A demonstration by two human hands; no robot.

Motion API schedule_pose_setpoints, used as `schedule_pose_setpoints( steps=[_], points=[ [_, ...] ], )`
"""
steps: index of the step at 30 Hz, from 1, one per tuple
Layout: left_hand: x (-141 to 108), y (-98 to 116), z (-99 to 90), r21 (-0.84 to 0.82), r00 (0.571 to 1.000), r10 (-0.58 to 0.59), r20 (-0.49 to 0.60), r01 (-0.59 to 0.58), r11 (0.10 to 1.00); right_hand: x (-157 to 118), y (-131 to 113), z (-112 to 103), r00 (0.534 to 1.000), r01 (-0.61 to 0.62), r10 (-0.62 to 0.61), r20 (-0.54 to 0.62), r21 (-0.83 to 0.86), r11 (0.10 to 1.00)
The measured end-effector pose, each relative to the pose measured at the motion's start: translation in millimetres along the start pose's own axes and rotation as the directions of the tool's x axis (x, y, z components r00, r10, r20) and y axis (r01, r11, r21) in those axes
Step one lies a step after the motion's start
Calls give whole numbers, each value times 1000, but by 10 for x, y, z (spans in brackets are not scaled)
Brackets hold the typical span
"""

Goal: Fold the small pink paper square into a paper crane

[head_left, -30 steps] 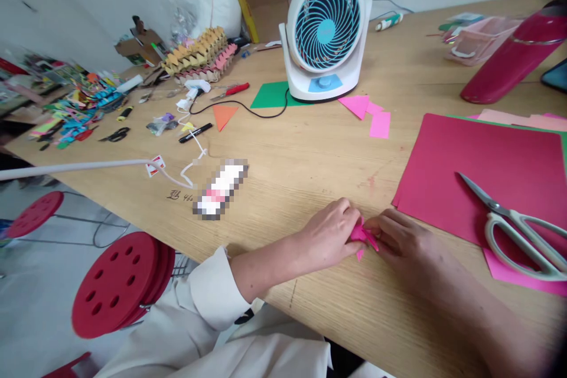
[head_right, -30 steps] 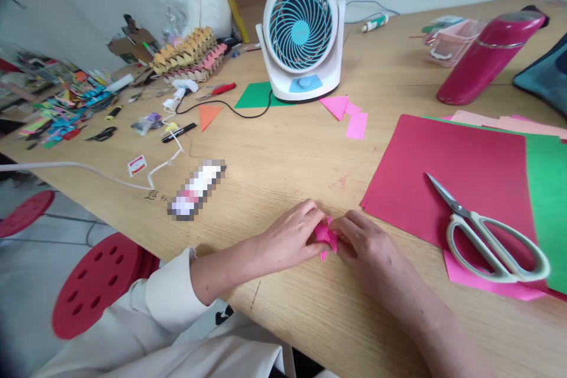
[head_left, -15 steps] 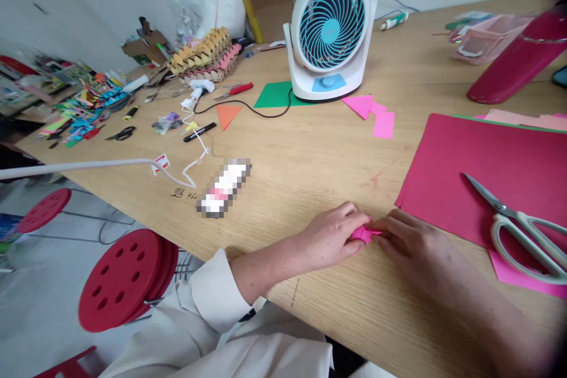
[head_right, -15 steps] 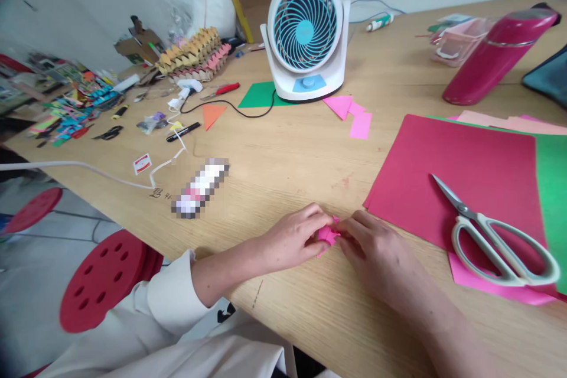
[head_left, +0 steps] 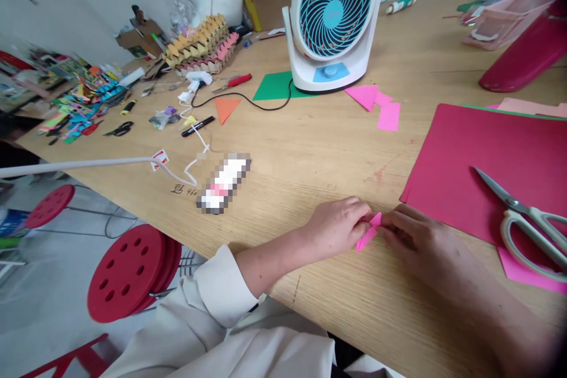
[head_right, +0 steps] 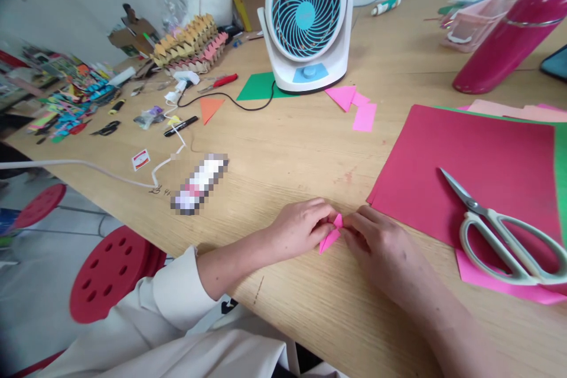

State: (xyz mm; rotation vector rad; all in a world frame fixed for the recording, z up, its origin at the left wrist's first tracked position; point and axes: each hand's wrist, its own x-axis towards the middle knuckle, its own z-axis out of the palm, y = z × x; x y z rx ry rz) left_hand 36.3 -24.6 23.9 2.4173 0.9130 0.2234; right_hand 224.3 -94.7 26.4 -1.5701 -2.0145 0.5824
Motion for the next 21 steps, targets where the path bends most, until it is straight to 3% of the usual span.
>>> schedule_pose_setpoints(
  steps=[6,17,21],
  points=[
    [26,27,-18,35,1000,-19,-9,19,999,11,7,-12,997,-42,41,59,6,999],
    [41,52,17,39,998,-64,-26,65,997,3,30,51,997,-67,66,-38,-40,997],
    [-5,30,44,39,998,9,-61,-7,999,0,68,84,997,-62,60,-40,-48,997]
  ],
)
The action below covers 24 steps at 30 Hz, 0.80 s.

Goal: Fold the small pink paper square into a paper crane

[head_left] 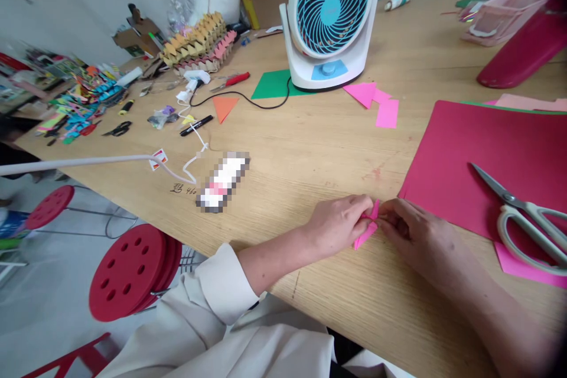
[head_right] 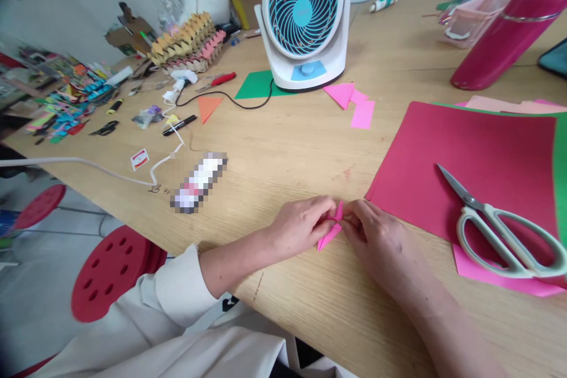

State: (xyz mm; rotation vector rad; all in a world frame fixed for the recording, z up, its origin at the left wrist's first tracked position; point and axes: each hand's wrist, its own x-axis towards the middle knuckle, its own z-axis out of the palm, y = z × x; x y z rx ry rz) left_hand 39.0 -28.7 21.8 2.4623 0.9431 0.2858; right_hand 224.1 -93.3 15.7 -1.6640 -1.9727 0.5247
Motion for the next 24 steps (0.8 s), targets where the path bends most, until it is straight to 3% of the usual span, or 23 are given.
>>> schedule_pose_setpoints(
  steps=[8,15,24],
  points=[
    [-263,-9,-14,273,968,251,-13,-238,932,9,23,31,1000,4,-4,-23,-22,1000],
    [-342,-29,7,444,912,398,96,-397,803,3,28,46,1000,-14,13,-17,-33,999],
    [-394,-21,-8,523,910,409,70,-383,762,-57,12,11,996,45,-47,-70,-31,998]
  ],
)
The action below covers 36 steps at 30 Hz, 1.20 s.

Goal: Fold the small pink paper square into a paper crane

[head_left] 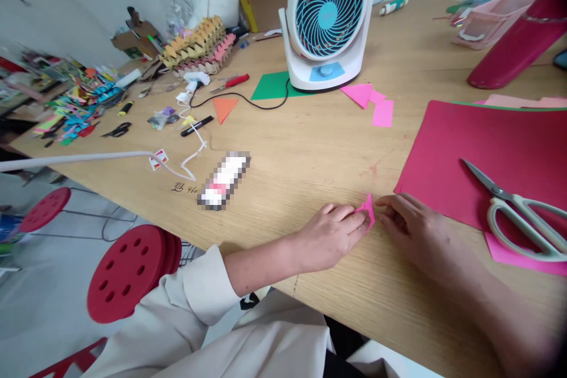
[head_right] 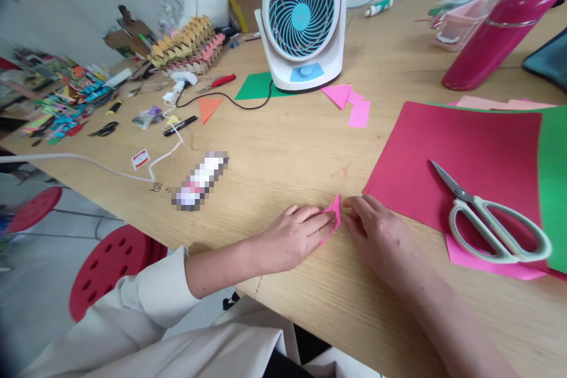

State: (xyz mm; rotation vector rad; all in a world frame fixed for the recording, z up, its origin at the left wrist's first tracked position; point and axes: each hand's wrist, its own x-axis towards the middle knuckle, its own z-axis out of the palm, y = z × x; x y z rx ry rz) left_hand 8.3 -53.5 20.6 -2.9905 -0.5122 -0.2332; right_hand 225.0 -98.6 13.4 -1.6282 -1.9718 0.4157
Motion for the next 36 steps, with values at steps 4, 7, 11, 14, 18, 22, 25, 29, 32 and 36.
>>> schedule_pose_setpoints(
  steps=[4,7,11,14,18,22,25,29,32,36],
  points=[
    [1,0,7,-15,1000,-13,-3,13,1000,-169,-7,-33,993,120,-119,19,-63,991],
    [1,-2,25,-25,1000,-20,-23,20,999,-285,13,1,969,247,-248,7,-126,961],
    [-2,-15,33,-41,1000,-21,-7,20,999,-333,51,67,942,324,-334,-6,-235,917],
    [-5,-26,26,-55,1000,-17,7,17,998,-326,69,86,942,325,-336,-2,-251,912],
    [5,-43,11,-72,999,-19,42,22,997,-320,66,80,949,307,-315,3,-238,922],
    [27,-82,14,-104,993,-25,118,38,994,-332,57,78,948,311,-319,3,-233,922],
    [32,-116,29,-140,988,-3,157,26,990,-348,59,79,946,317,-324,17,-256,913],
    [37,-150,36,-220,984,21,176,18,975,-353,42,66,935,348,-354,28,-269,898],
    [70,-179,35,-282,981,37,190,18,959,-340,14,55,923,373,-384,14,-274,886],
    [132,-228,62,-334,982,39,186,26,942,-325,-8,55,914,386,-406,-13,-279,879]
  ],
)
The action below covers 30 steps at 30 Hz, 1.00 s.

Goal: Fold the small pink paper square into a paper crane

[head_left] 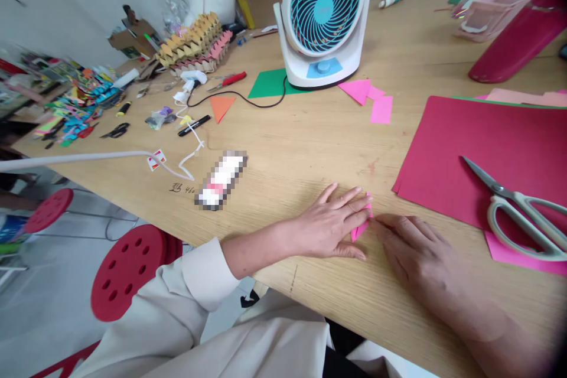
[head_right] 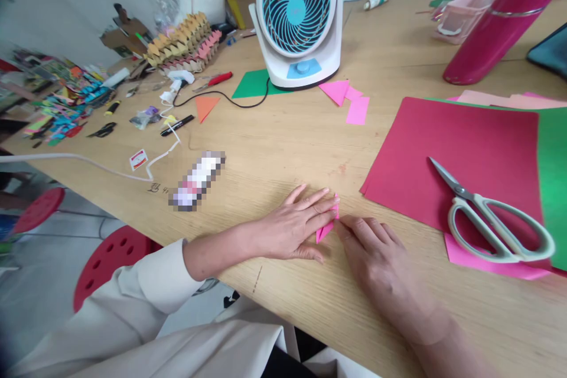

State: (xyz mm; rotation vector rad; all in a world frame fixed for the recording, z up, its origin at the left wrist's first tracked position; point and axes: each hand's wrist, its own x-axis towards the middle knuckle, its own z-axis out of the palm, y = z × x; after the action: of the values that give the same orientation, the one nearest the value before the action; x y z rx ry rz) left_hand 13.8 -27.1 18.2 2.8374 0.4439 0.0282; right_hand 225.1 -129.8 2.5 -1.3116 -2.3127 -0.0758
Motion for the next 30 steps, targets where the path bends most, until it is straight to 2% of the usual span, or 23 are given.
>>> schedule_pose_setpoints(
  steps=[9,17,23,27,30],
  points=[
    [57,-22,78,-29,999,-16,-37,15,999,-46,49,53,1000,9,-10,19,45,999],
    [-38,-53,-47,-130,999,-35,-36,30,991,-36,45,51,1000,-21,21,8,53,998],
    [-93,-155,-44,-143,989,8,-146,-30,989,-1,39,31,1000,-18,19,-13,55,998],
    [-29,-234,-28,-100,968,28,-251,-54,994,5,48,31,1000,-20,21,-15,66,998],
    [39,-275,-45,-77,960,53,-273,-76,994,3,48,32,999,-38,39,-2,86,996]
  ],
)
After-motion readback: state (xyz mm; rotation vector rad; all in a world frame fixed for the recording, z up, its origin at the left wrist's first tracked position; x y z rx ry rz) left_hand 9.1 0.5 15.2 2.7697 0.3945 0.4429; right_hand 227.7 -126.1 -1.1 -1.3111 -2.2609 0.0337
